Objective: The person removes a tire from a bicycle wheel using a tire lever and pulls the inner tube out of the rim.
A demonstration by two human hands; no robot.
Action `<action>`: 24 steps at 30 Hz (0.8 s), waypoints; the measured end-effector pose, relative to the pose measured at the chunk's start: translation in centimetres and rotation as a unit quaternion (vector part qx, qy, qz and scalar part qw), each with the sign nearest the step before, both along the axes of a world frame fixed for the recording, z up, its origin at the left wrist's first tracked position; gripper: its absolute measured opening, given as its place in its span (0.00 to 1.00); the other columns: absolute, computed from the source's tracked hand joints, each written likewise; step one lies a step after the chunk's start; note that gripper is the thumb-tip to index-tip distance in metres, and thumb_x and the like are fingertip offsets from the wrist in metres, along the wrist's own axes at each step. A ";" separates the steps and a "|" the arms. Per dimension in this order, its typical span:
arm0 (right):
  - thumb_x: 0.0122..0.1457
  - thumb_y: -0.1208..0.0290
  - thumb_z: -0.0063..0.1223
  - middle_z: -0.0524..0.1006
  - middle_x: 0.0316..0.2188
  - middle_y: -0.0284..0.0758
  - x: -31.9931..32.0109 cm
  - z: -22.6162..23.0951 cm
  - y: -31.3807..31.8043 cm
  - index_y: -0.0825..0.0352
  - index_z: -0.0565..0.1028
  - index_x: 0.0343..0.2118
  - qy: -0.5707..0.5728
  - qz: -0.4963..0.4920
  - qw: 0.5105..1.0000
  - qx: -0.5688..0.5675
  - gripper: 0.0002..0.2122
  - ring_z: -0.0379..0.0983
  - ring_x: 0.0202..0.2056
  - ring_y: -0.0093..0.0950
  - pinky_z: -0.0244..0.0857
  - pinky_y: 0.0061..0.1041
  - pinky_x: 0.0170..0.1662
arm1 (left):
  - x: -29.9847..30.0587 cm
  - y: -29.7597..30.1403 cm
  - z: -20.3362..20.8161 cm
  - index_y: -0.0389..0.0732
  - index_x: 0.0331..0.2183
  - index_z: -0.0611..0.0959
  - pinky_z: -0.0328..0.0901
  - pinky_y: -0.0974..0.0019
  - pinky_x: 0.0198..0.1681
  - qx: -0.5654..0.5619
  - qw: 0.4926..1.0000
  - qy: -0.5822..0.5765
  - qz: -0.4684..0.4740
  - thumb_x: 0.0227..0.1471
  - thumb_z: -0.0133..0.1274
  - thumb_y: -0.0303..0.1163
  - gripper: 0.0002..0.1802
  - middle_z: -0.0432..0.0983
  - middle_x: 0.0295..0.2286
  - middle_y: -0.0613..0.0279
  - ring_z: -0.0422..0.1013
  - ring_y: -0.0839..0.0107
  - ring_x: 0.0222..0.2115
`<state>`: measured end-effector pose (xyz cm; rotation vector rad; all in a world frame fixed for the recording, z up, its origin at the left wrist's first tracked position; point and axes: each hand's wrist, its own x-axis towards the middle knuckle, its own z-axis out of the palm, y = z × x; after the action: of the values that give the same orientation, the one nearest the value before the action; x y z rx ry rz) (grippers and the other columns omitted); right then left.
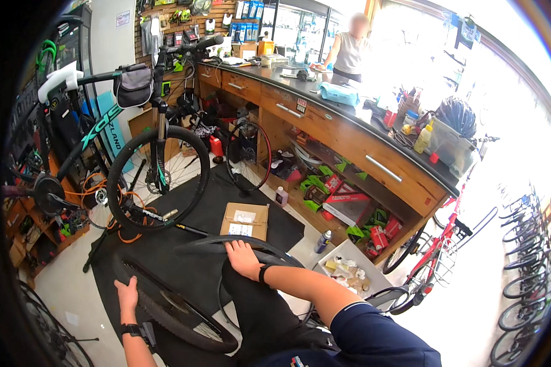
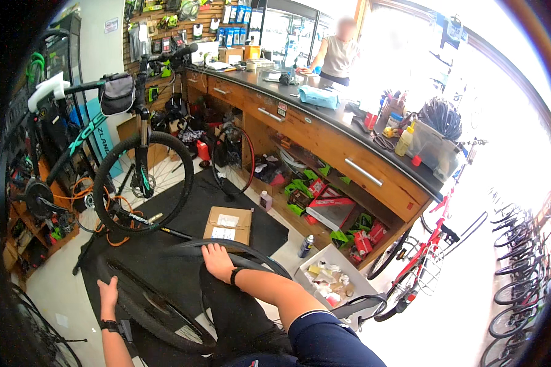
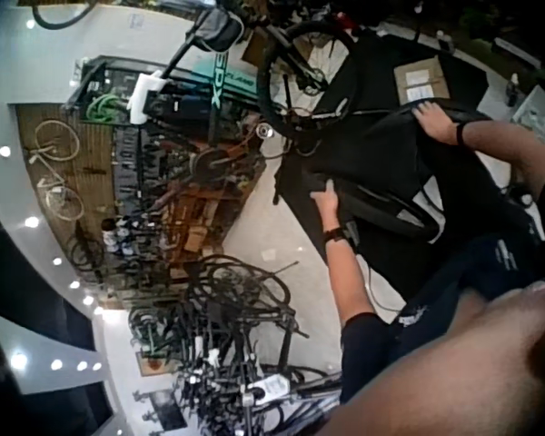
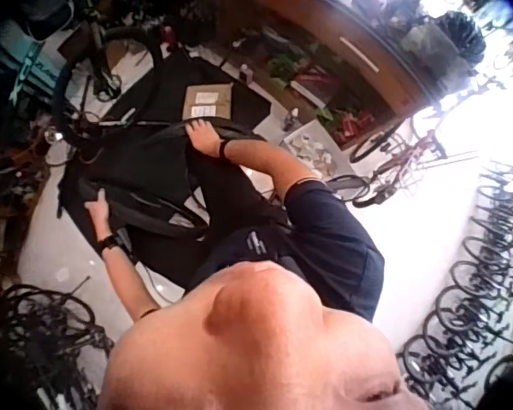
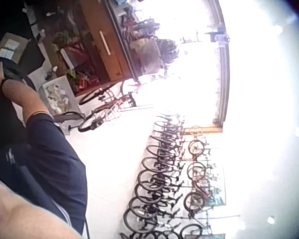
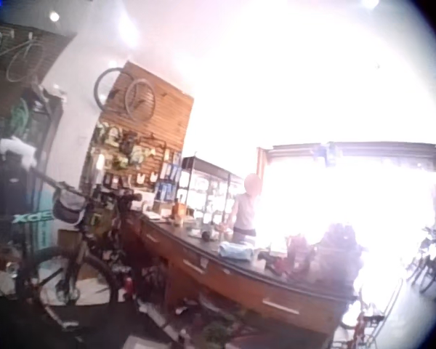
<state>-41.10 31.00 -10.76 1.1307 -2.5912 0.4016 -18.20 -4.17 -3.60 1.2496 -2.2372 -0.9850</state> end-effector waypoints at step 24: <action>0.57 0.72 0.43 0.72 0.37 0.40 0.8 0.4 -1.1 0.69 0.70 0.47 0.031 -0.009 0.999 -0.001 0.15 0.67 0.41 0.37 0.61 0.35 0.43 | 0.8 -0.9 -1.8 0.21 0.57 0.56 0.57 0.60 0.57 0.067 0.993 0.101 0.006 0.52 0.57 0.41 0.44 0.65 0.52 0.36 0.64 0.50 0.53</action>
<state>-40.30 29.93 -10.34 1.1018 -2.5458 0.3588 -17.44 -5.07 -5.37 1.1587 -2.0359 -1.2172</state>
